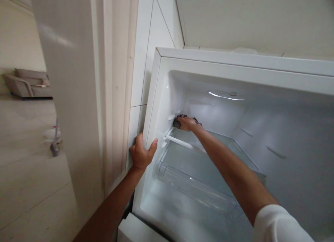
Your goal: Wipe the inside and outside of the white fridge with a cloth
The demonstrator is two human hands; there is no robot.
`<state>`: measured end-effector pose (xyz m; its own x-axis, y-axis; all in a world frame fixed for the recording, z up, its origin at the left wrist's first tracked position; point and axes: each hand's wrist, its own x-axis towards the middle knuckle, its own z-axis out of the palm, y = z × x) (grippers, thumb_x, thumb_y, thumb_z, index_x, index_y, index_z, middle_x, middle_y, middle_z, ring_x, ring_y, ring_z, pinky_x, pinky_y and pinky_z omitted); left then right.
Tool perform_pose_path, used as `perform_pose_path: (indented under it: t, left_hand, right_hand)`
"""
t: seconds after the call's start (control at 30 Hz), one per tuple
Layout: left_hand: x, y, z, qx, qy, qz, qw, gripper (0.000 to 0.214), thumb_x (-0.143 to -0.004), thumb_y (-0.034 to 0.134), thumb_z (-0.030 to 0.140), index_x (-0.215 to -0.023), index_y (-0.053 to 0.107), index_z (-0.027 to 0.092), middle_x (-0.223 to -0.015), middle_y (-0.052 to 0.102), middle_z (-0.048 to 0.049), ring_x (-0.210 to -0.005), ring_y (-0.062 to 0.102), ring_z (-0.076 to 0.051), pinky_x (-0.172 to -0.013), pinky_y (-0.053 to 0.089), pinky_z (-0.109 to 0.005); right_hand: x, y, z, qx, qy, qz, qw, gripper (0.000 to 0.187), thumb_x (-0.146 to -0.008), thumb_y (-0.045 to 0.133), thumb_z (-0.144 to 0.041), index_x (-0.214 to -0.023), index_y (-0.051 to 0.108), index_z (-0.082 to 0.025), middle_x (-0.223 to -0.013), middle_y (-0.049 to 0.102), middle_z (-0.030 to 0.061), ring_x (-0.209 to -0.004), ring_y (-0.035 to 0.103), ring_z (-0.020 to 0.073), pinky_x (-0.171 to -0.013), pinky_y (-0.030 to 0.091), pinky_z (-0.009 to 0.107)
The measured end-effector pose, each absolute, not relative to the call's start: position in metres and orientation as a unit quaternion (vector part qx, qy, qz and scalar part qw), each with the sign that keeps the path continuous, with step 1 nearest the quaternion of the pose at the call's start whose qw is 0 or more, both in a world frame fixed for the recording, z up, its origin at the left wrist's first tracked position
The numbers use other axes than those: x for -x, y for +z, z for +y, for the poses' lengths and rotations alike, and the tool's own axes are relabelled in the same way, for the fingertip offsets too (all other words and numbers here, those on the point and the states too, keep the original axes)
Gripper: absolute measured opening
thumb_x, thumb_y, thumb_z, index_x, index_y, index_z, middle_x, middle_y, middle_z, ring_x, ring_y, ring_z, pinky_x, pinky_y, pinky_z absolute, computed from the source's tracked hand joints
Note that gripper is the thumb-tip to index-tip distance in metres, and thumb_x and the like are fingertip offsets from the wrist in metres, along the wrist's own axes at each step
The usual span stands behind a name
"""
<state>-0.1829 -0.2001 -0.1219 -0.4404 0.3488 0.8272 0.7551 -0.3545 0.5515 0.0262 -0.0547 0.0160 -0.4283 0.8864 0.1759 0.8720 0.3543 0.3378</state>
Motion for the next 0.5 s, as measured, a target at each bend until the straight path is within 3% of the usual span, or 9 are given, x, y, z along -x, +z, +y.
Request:
perform_pose_path:
  t: [0.5]
  left_hand:
    - [0.177,-0.116,-0.198,0.501,-0.595,-0.611,0.149,0.049,-0.088,0.056,0.055,-0.111,0.059,0.012,-0.087,0.073,-0.0144,-0.075,0.07,-0.031,-0.064,0.037,-0.033]
  right_hand:
    - [0.006,-0.009,-0.202,-0.471,0.207,0.852,-0.094,0.039,-0.087,0.05,-0.014,-0.125,0.055,-0.022,-0.135,0.065,0.01,-0.119,0.064,0.0292,-0.092,0.054,0.041]
